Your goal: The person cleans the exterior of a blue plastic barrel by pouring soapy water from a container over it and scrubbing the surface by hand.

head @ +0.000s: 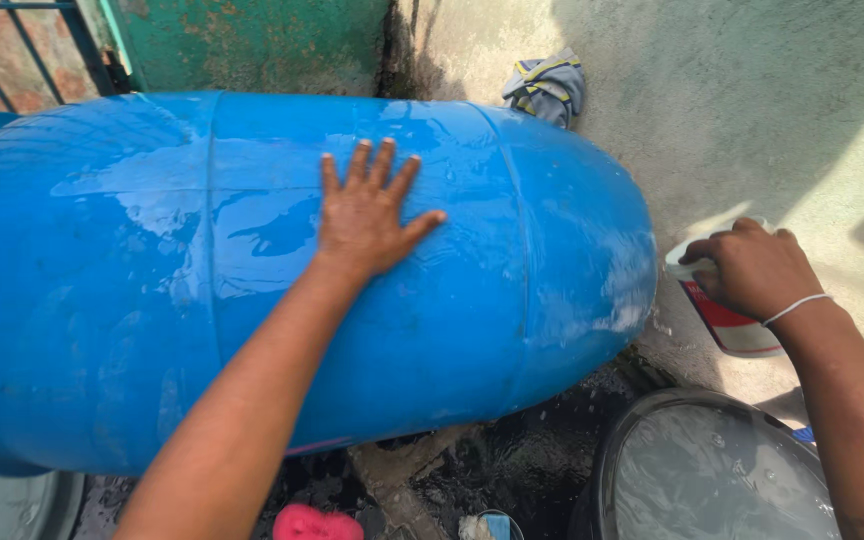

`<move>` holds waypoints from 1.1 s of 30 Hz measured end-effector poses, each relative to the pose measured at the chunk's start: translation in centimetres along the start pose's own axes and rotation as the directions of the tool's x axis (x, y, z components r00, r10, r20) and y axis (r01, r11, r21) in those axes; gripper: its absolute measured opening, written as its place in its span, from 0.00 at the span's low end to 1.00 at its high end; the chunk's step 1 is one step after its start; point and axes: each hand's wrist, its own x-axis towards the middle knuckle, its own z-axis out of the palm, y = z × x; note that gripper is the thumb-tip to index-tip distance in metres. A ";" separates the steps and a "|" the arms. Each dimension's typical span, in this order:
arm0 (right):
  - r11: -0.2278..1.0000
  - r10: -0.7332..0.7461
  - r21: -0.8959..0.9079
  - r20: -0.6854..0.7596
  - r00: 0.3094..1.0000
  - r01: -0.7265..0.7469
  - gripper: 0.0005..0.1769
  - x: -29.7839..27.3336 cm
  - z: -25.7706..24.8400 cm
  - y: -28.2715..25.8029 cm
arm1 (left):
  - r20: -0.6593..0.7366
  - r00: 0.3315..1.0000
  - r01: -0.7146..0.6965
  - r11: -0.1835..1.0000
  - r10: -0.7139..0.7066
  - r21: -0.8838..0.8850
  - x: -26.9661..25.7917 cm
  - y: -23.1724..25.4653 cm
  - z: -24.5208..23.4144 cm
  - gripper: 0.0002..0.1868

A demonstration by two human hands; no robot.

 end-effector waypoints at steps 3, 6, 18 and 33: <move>0.999 -0.026 0.029 0.173 0.985 0.022 0.19 -1.2 -1.4 -2.8 | -0.045 0.975 0.220 0.975 -0.218 0.038 -4.7 -8.9 -4.9 0.46; 0.987 -0.152 0.085 0.247 0.957 0.134 0.18 -1.7 -6.2 -7.7 | -0.043 0.891 0.453 0.891 -0.452 0.031 -8.6 -13.6 -8.0 0.46; 0.870 -0.451 0.027 -0.361 0.816 0.493 0.16 3.2 -20.4 -20.7 | -0.125 0.991 0.037 0.996 -0.047 -0.080 -8.5 -6.5 -3.6 0.37; 0.951 -0.211 -0.158 0.293 0.933 0.265 0.16 2.0 -16.5 -19.9 | -0.457 0.675 0.584 0.798 -0.580 -0.149 -23.8 -15.0 -2.5 0.38</move>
